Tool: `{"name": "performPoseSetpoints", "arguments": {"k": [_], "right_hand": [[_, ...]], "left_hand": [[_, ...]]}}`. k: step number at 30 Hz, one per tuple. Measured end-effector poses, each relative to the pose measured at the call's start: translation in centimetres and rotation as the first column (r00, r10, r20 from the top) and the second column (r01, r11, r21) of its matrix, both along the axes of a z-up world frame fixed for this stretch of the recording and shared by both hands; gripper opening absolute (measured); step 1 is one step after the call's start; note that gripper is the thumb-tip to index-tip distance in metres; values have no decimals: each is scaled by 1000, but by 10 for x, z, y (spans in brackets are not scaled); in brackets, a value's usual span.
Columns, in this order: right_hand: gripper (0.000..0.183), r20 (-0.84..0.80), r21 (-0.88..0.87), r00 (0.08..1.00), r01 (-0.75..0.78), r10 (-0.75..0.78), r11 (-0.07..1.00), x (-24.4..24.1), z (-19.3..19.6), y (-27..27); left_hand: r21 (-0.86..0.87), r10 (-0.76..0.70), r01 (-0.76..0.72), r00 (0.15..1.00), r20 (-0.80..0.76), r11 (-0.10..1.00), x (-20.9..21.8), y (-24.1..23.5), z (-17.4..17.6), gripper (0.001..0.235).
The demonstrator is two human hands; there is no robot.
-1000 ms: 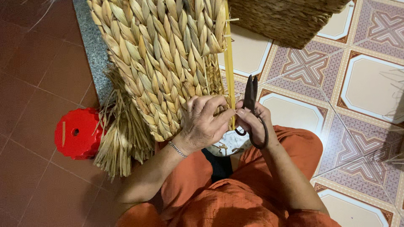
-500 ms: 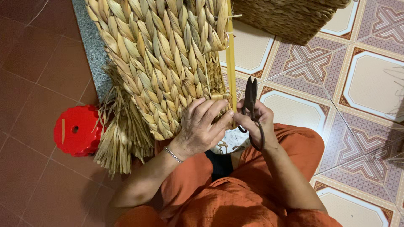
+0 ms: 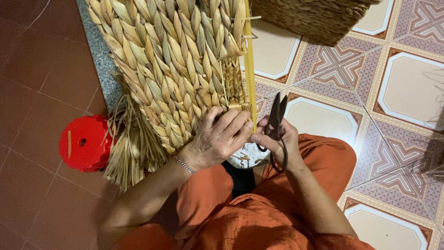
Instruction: The person trims the edges of a woven basket using shears. They rotate the basket to access different sides and cut protruding strands to create a neat finish.
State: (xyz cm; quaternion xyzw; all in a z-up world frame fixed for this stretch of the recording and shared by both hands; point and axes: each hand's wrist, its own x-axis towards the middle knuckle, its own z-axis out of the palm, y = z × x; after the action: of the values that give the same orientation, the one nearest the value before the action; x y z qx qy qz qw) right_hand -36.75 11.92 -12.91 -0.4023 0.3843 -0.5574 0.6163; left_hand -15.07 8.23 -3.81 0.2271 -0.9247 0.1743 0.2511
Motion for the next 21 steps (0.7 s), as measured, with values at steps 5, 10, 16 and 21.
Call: {"name": "performPoseSetpoints", "arguments": {"k": [5,10,16,21], "right_hand": [[30,-39,14,999,10,-9,1000,0,1,-1],[27,-36,15,999,38,-37,999,-3,0,0],[29,-58,48,997,58,-55,997,-8,-10,2],[29,-64,90,996,62,-56,994,-7,-9,-2]], "left_hand": [[-18,24,-24,1000,19,1000,0,0,-9,20],[-68,114,-111,993,39,991,0,7,-20,26],[221,61,-28,988,-144,975,-1,19,-28,29],[195,-40,101,956,-292,976,2,3,8,13]]}}
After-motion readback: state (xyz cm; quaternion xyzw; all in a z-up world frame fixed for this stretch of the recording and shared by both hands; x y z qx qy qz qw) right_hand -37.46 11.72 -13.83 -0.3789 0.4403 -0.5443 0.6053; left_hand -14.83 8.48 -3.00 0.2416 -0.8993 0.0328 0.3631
